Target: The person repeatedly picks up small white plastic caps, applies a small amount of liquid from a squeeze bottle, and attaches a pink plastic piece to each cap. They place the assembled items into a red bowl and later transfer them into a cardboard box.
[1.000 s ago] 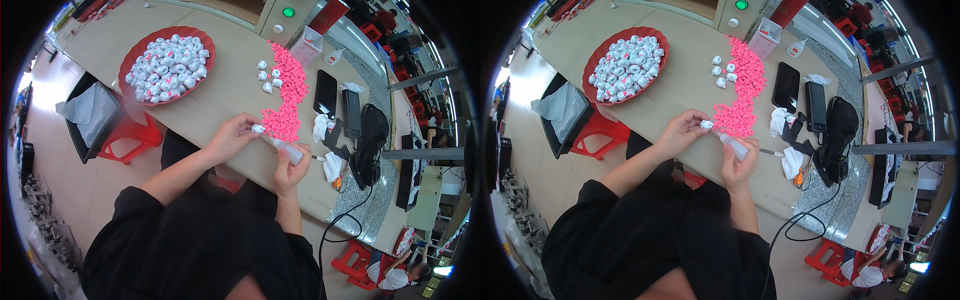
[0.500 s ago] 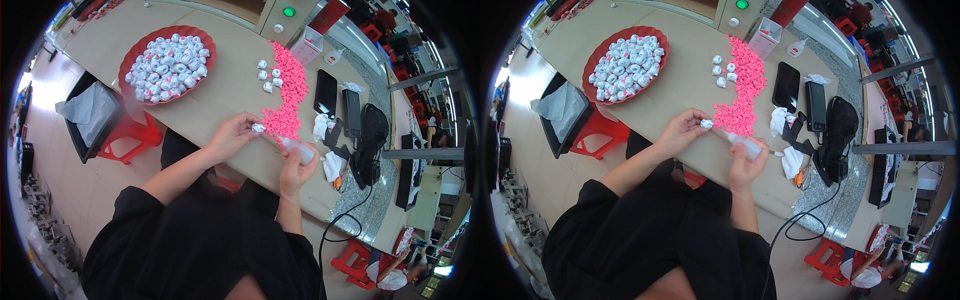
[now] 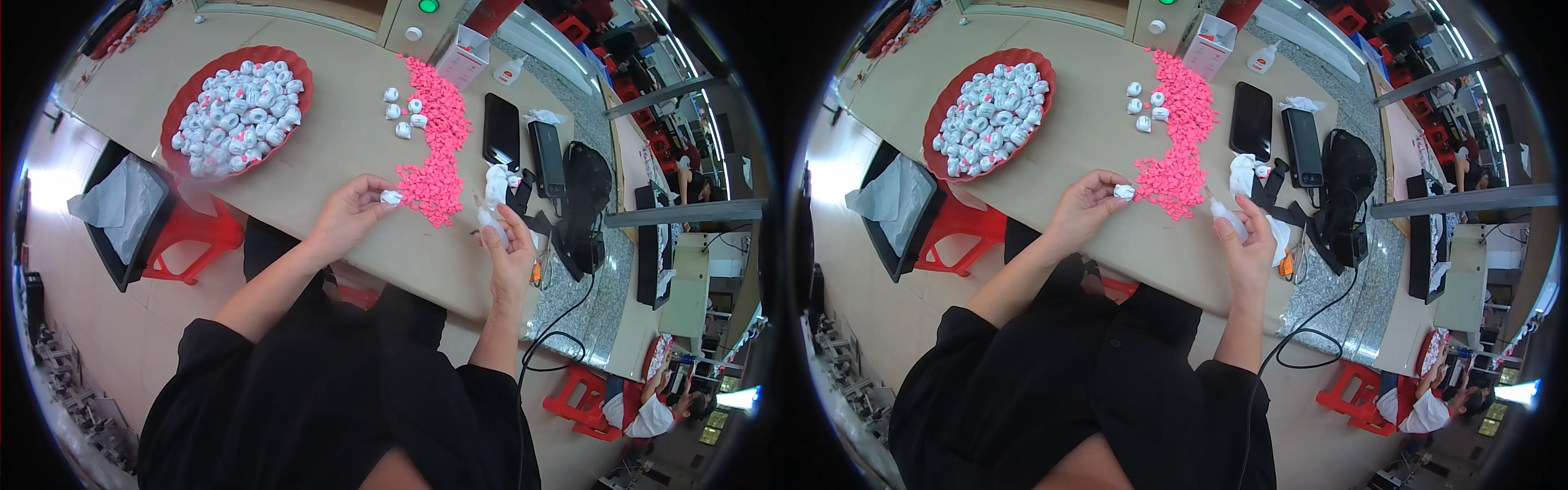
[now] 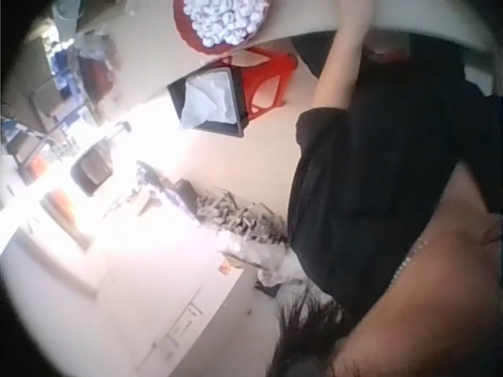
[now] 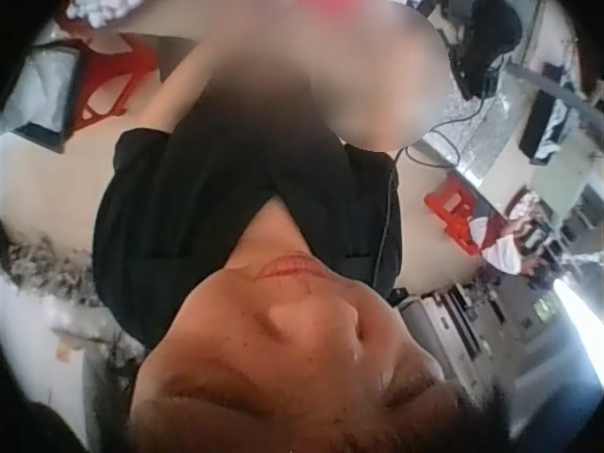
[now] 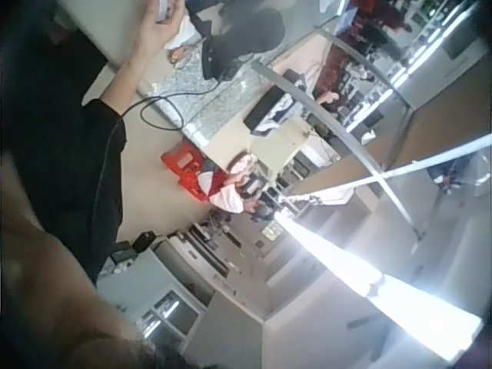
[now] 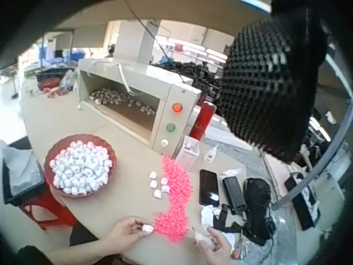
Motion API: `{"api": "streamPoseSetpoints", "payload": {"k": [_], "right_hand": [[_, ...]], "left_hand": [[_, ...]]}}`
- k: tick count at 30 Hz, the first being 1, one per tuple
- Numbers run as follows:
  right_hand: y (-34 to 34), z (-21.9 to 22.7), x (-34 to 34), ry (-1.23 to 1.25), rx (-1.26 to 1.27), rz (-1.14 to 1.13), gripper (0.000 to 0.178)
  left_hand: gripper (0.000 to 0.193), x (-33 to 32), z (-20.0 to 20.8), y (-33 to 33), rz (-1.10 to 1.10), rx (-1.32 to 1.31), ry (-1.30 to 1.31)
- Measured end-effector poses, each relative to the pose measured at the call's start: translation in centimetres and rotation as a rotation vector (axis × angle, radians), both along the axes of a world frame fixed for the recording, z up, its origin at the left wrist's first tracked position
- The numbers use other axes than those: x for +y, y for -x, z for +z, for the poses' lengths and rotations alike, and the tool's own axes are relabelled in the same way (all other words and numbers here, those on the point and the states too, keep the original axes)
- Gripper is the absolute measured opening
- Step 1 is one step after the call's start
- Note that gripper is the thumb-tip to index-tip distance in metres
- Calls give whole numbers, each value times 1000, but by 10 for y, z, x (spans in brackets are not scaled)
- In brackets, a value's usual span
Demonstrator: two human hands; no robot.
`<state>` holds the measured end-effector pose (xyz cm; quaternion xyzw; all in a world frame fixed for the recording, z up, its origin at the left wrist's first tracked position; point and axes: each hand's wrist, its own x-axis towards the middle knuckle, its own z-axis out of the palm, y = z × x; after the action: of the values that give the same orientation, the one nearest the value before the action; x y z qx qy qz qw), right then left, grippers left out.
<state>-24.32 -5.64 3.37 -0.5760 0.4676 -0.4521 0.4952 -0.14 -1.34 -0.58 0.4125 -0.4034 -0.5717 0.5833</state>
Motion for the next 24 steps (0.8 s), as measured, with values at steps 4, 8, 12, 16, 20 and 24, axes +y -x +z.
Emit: {"api": "streamPoseSetpoints", "payload": {"k": [4, 8, 12, 16, 20, 24], "right_hand": [[6, -3, 2, -44, 96, 115, 31], [-8, -13, 4, 158, 229, 107, 32], [-40, -15, 14, 302, 635, -39, 16], [-51, -18, 13, 406, 840, -65, 19], [-51, -12, 9, 335, 918, -23, 19], [-41, -12, 4, 388, 854, 13, 16]], "left_hand": [[22, 0, 2, 0, -7, 1, -3], [21, 0, 2, 0, -11, 9, 0], [21, 1, 3, -1, -9, 30, -11], [21, 0, 3, 0, -10, 29, -12], [21, 2, 2, -1, -6, 27, -25], [22, 2, 1, -1, -25, 18, -16]]}}
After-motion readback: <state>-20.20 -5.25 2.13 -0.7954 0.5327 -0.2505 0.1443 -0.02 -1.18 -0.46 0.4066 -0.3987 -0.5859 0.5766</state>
